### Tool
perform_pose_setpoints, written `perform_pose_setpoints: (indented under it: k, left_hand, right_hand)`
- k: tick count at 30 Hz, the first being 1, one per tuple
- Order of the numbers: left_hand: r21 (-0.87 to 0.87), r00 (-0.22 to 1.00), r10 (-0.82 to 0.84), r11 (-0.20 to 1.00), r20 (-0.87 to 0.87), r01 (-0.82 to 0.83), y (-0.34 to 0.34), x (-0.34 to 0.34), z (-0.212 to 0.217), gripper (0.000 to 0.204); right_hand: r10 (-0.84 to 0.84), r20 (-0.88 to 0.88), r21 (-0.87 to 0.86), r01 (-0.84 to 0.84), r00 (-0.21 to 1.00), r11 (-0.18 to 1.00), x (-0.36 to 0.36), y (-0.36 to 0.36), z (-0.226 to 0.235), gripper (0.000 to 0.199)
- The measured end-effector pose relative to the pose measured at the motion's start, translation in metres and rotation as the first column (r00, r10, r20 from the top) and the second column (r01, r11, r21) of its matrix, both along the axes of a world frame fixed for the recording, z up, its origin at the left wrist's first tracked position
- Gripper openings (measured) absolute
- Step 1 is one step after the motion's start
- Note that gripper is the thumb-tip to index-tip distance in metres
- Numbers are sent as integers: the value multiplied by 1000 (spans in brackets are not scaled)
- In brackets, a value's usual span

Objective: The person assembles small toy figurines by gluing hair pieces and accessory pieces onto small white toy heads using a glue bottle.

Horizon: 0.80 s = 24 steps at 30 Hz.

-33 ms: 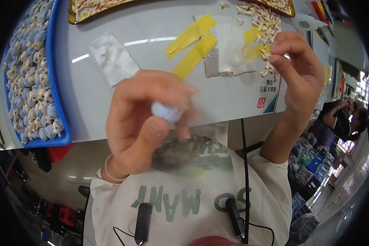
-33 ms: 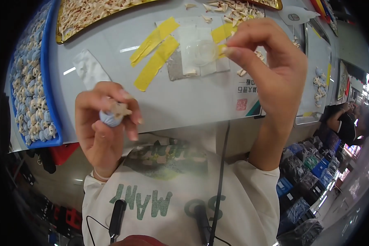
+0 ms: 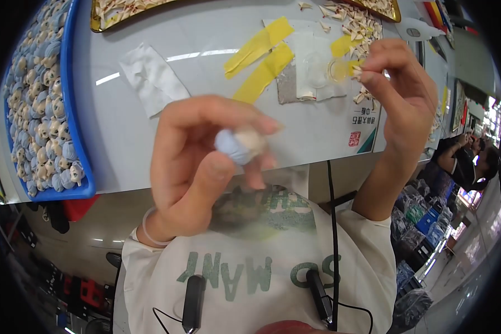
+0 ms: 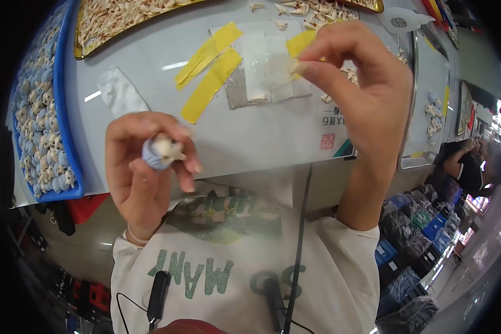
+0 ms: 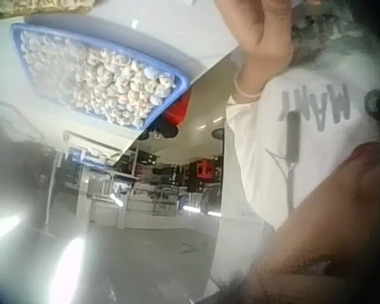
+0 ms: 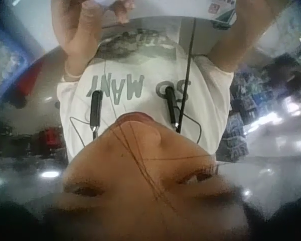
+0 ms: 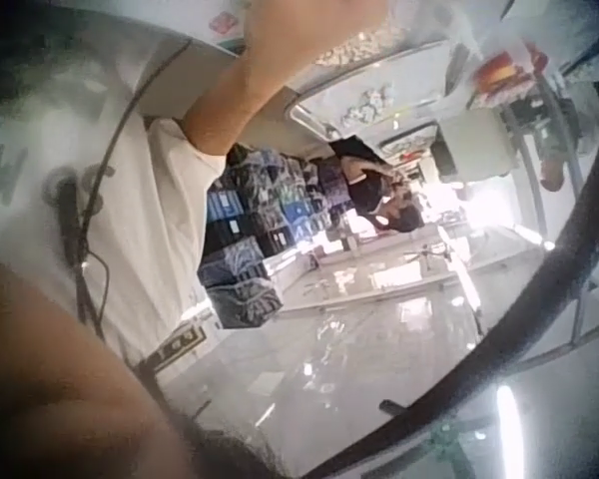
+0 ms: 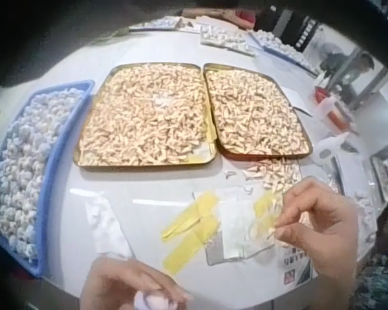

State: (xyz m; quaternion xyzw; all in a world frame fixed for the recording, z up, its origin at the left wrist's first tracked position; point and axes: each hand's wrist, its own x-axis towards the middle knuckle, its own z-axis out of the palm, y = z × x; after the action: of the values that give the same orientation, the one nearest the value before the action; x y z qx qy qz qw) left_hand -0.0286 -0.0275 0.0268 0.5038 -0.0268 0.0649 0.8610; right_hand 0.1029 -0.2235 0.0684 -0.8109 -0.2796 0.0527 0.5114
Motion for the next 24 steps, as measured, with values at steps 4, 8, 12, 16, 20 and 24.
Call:
perform_pose_setpoints:
  k: [4, 8, 12, 16, 20, 24]
  left_hand:
    - [-165, 970, -91, 985, -227, 53, -10, 9, 5, 33]
    - [-98, 966, -26, 995, -256, 1, -12, 10, -6, 40]
    - [-7, 991, -31, 1000, -132, 30, -7, 6, -12, 51]
    - [-196, 939, 27, 975, -343, -100, -16, 8, 1, 46]
    - [63, 992, 29, 998, -124, -22, -12, 9, -8, 35]
    - [76, 992, 81, 994, -92, -74, -20, 9, -7, 28]
  right_hand:
    - [14, 57, -249, 1, 998, 968, 2, 5, -2, 11]
    - [41, 11, -320, -36, 999, 947, 1, 11, 5, 10]
    - [53, 114, -313, -15, 992, 950, 5, 13, 3, 10]
    - [27, 27, -239, -20, 999, 971, -5, 5, 3, 12]
    - [45, -59, 137, -36, 997, 990, -31, 8, 3, 18]
    - [102, -147, 238, -65, 984, 969, -50, 15, -5, 22]
